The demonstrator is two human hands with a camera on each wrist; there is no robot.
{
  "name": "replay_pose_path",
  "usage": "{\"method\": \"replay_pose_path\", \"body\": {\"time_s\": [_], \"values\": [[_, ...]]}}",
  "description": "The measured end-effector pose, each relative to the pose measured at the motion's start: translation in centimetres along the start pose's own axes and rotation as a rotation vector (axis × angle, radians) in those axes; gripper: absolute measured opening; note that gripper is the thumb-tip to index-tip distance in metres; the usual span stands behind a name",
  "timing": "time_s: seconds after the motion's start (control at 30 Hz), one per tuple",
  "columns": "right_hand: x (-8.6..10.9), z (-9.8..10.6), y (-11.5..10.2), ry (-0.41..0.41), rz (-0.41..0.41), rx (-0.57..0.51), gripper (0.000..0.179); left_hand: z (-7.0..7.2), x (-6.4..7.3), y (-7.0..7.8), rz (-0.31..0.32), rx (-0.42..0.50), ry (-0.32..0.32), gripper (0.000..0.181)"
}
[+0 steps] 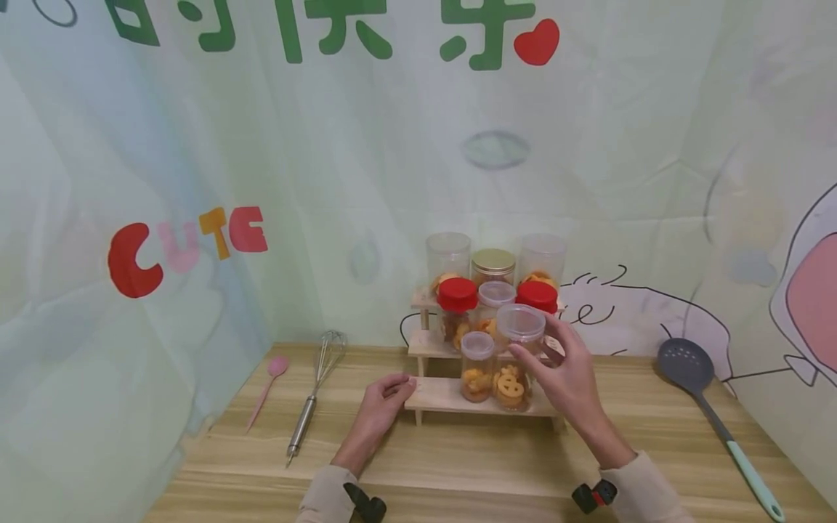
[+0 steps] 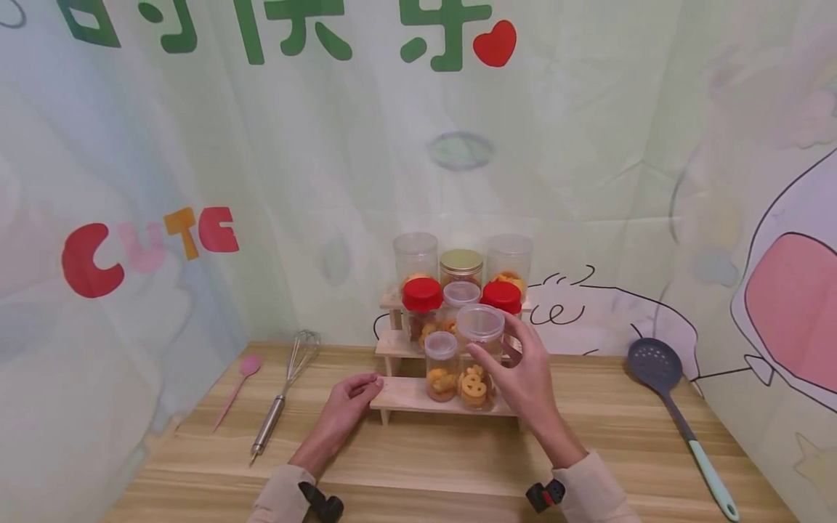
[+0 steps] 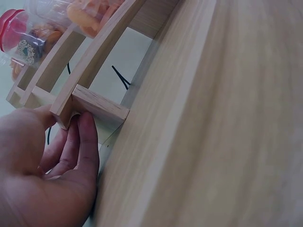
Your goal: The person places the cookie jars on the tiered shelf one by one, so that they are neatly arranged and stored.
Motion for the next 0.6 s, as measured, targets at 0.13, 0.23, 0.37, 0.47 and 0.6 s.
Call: {"method": "replay_pose_path", "body": {"time_s": [0.13, 0.23, 0.37, 0.47, 0.6], "values": [[0.23, 0.04, 0.23, -0.01, 0.036, 0.075, 0.074, -0.12, 0.12, 0.05, -0.005, -0.005, -0.003, 0.052], [0.39, 0.08, 0.51, -0.026, 0.046, 0.101, 0.076, -0.21, 0.1, 0.17, -0.01, -0.011, -0.001, 0.052], [0.5, 0.18, 0.5, -0.044, 0.06, 0.109, 0.078, -0.26, 0.08, 0.24, -0.01, -0.024, 0.002, 0.052], [0.5, 0.11, 0.28, -0.062, 0.073, 0.133, 0.079, -0.2, 0.06, 0.28, -0.006, -0.029, 0.006, 0.052], [0.63, 0.0, 0.33, -0.097, 0.062, 0.156, 0.08, -0.15, 0.16, 0.27, 0.005, -0.041, 0.01, 0.052]]}}
Point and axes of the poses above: each hand's wrist, its own x-axis away from the middle knuckle, its own z-axis out of the back of the hand, y = z × x, the point moved 6 cm from there along -x, towards the middle knuckle, and after that the axes turned 5 degrees about -y, right-handed, at the moved point
